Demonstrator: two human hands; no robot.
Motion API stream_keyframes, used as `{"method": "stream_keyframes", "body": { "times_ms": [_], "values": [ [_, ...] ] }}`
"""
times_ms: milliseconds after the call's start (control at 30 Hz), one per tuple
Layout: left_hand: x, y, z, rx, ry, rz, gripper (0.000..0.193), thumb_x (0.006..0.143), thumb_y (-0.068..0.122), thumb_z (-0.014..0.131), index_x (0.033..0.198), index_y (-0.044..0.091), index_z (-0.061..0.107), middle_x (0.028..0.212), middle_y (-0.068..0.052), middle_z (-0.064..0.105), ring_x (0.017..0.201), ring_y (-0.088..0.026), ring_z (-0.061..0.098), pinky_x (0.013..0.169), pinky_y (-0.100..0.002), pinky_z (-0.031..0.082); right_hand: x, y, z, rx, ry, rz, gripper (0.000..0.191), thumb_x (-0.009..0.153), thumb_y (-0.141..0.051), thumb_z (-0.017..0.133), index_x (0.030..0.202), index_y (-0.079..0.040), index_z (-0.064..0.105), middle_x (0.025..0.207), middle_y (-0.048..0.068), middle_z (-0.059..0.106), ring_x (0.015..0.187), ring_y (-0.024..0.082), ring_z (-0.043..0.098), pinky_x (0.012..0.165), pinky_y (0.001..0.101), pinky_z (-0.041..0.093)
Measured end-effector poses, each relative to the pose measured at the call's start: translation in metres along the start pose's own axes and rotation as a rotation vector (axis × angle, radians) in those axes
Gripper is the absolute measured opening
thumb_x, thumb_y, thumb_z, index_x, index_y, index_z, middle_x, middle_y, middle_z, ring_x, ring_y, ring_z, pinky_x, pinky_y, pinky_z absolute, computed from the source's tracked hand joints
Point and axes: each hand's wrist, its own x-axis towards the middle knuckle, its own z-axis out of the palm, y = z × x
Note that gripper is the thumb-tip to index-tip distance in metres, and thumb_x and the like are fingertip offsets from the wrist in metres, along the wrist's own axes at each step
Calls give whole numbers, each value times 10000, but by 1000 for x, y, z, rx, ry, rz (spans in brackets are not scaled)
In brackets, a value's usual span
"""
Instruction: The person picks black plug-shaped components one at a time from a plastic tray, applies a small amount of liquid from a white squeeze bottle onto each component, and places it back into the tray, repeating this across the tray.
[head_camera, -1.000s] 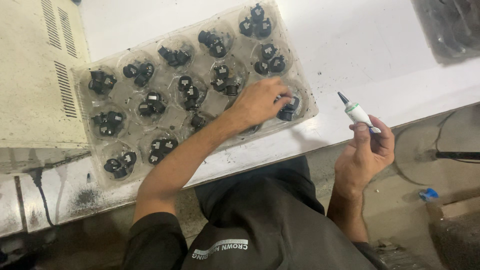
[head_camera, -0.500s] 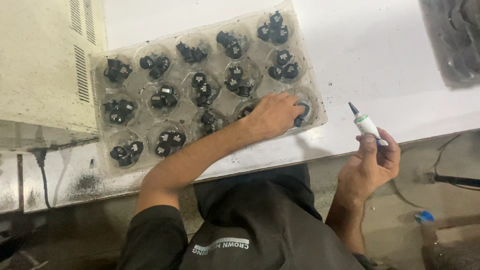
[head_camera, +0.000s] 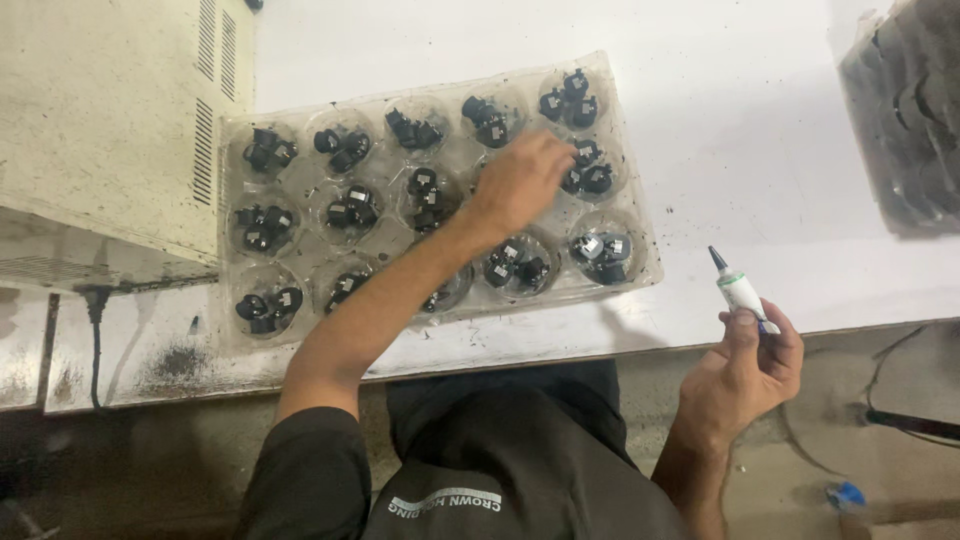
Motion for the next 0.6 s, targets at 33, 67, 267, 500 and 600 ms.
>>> {"method": "stream_keyframes", "body": {
  "times_ms": [33,67,267,500,600],
  "values": [
    [7,-21,-7,49,80,-61,213,1033,248,584,1098,112,735,1113,-65,698,993,-209,672,843,-392,596,0,0,0,-14,-3,-5,193,1113,45,643,1299,93,617,1199,167,669,1082,207,695,969,307,603],
    [15,-40,-13,97,50,-201,198,1040,227,579,1070,110,735,1111,-75,685,981,-226,660,823,-414,589,0,0,0,-9,-6,-6,197,1110,46,649,1298,94,618,1192,172,672,1074,206,692,966,304,600],
    [26,-89,-25,187,7,-276,143,959,172,640,1017,93,744,1101,-115,637,1064,-334,597,860,-493,558,1,0,8,42,-52,-18,204,1102,12,659,1287,88,617,1204,183,682,1102,211,703,980,309,612],
    [40,-95,-14,435,-252,-217,183,878,77,639,1034,45,730,1175,-156,641,1138,-384,578,878,-527,559,2,-7,8,-58,2,-15,197,1104,1,659,1278,83,619,1164,172,678,1077,207,702,950,301,609],
    [42,-96,-12,441,-340,-253,206,876,70,634,1059,36,723,1180,-175,644,1135,-410,571,890,-528,559,3,-6,8,-37,5,-10,201,1101,6,661,1281,81,616,1188,172,670,1096,208,699,960,303,611]
  ]
}}
